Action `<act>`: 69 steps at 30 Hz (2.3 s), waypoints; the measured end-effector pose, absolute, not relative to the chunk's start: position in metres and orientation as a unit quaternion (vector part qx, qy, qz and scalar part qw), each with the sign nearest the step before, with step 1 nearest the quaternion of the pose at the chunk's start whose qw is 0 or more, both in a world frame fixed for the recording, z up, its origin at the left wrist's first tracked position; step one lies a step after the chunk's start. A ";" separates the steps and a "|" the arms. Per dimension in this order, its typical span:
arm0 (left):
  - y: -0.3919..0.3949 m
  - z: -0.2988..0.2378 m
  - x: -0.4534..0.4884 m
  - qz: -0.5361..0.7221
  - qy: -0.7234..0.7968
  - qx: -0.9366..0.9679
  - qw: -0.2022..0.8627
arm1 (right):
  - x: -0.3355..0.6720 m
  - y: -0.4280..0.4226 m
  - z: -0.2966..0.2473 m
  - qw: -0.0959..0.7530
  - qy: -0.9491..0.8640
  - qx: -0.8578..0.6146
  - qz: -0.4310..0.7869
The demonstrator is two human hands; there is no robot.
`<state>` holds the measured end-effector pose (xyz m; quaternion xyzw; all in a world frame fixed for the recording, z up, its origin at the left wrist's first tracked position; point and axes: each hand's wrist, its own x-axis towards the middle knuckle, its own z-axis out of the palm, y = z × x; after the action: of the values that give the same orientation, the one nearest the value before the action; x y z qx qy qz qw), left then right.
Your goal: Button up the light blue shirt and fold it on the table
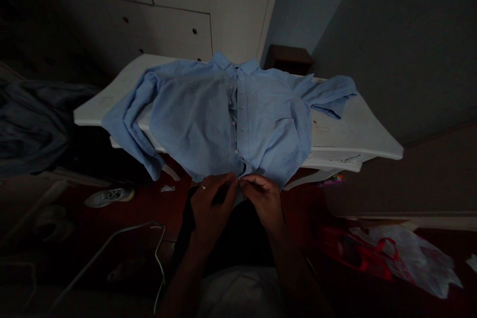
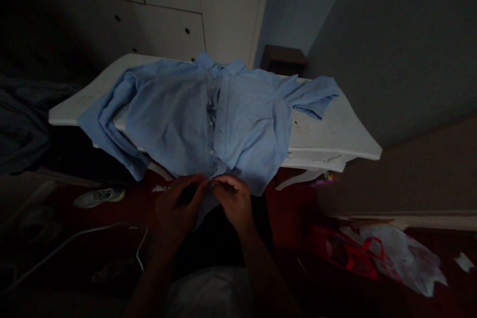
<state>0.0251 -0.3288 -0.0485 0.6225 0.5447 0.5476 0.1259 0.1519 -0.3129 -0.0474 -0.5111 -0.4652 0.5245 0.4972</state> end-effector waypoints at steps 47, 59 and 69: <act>-0.261 -0.096 0.040 0.521 0.599 0.573 0.205 | 0.197 -0.221 -0.017 0.169 -0.928 -0.328 0.058; -0.258 -0.089 0.037 0.535 0.592 0.574 0.183 | 0.193 -0.207 -0.011 0.035 -0.947 -0.314 -0.067; -0.250 -0.099 0.040 0.564 0.583 0.567 0.143 | 0.182 -0.215 -0.006 -0.002 -0.945 -0.301 -0.132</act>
<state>0.0402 -0.2500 -0.0991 0.5672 0.5825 0.5645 0.1427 0.1821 -0.2145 -0.0061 -0.3008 -0.9446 -0.1315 -0.0019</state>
